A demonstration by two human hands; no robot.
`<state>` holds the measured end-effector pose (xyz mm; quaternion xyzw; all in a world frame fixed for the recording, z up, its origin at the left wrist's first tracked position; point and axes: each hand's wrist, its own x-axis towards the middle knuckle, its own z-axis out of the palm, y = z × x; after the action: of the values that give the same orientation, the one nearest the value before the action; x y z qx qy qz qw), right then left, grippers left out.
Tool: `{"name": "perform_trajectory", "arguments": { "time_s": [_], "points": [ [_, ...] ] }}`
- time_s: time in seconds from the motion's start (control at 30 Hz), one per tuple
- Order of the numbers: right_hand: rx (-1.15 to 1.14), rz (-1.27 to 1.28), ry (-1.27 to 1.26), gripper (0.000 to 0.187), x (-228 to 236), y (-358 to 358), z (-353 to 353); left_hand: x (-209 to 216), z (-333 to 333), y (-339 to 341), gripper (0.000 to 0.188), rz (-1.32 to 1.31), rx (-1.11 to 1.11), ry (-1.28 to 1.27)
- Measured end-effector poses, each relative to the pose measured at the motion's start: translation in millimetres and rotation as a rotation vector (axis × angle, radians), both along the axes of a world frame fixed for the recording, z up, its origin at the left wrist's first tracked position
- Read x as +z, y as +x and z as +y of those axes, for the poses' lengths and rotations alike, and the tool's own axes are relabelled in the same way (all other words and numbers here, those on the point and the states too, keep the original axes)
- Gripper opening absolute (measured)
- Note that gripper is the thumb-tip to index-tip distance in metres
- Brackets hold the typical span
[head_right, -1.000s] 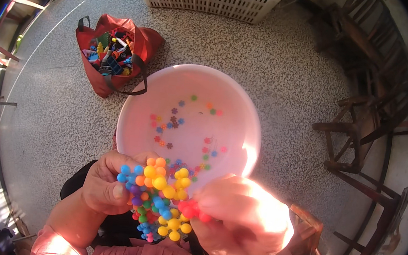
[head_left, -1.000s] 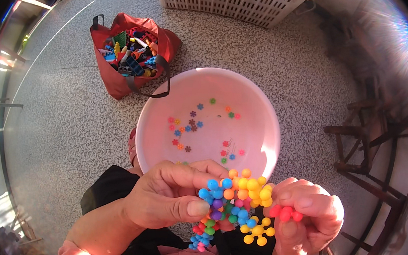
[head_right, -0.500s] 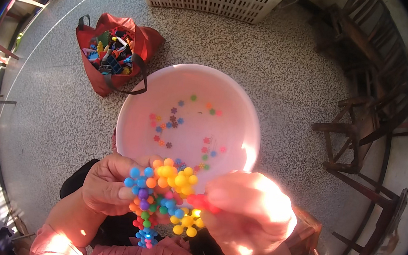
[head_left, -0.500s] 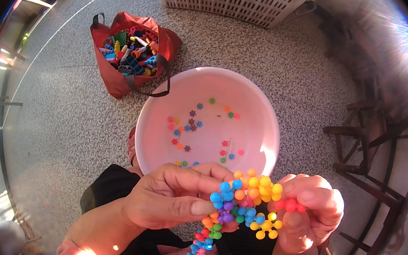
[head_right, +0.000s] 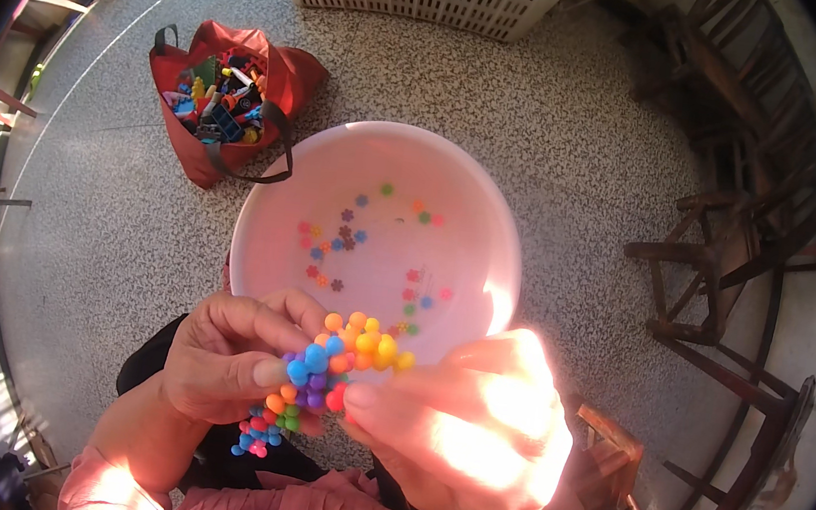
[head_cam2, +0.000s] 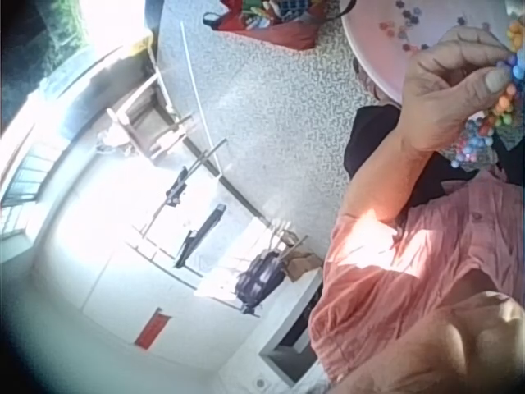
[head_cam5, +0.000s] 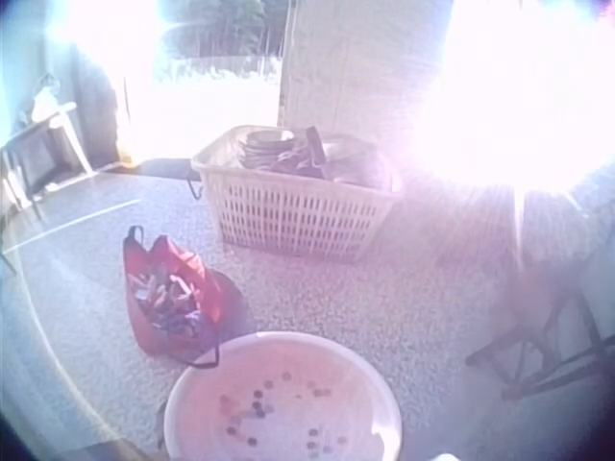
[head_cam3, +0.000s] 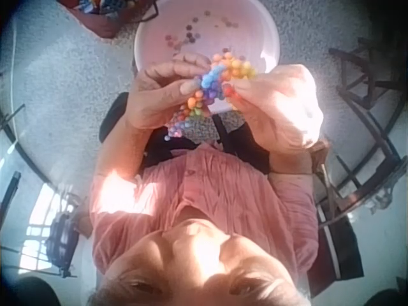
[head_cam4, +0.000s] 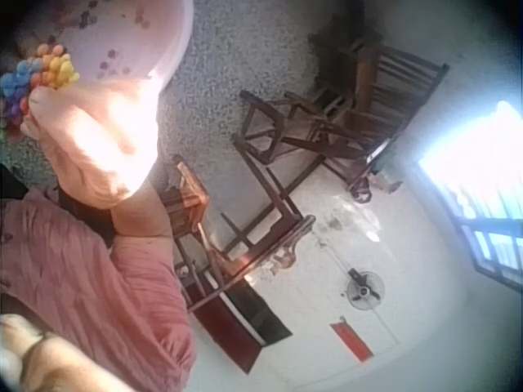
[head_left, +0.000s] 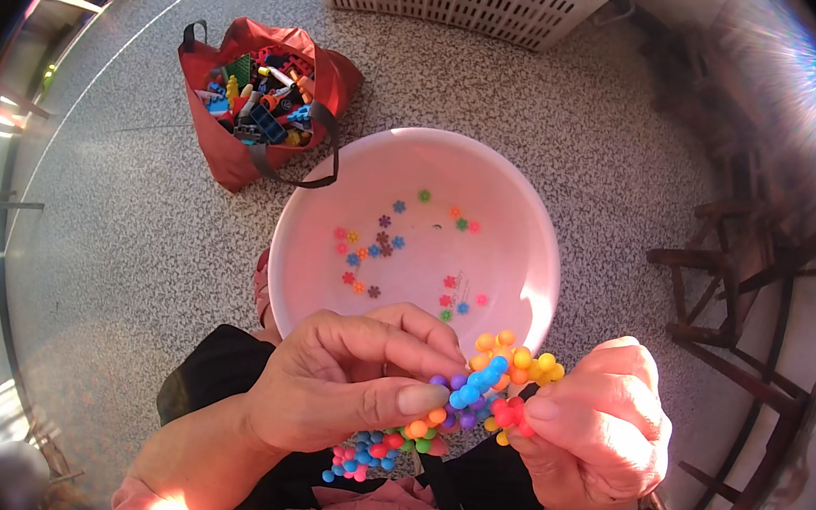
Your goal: The recorder connects plastic flower-shaped blocks into a larger structure.
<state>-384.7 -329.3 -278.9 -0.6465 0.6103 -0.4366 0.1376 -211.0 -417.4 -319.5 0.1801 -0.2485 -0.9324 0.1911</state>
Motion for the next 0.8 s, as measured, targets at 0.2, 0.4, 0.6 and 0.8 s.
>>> {"name": "perform_trajectory", "arguments": {
  "time_s": [0.2, 0.4, 0.6, 0.8],
  "points": [
    [0.054, 0.083, -0.035, 0.022, 2.0, -2.5, -3.2, -2.1, 4.2, -3.5, 0.02, -0.013, 0.038, -0.046],
    [0.098, 0.12, -0.025, 0.022, -1.6, -0.5, -2.8, -4.0, 2.2, 0.4, 0.016, -0.083, 0.023, -0.081],
    [0.076, 0.147, 0.03, 0.022, 0.4, 2.0, -1.4, 0.1, 1.8, 1.4, 0.011, -0.152, 0.024, -0.032],
    [0.086, 0.158, 0.011, 0.024, -4.5, 6.2, -3.1, -1.5, 1.2, 2.3, 0.011, -0.13, 0.027, 0.024]
  ]
}}
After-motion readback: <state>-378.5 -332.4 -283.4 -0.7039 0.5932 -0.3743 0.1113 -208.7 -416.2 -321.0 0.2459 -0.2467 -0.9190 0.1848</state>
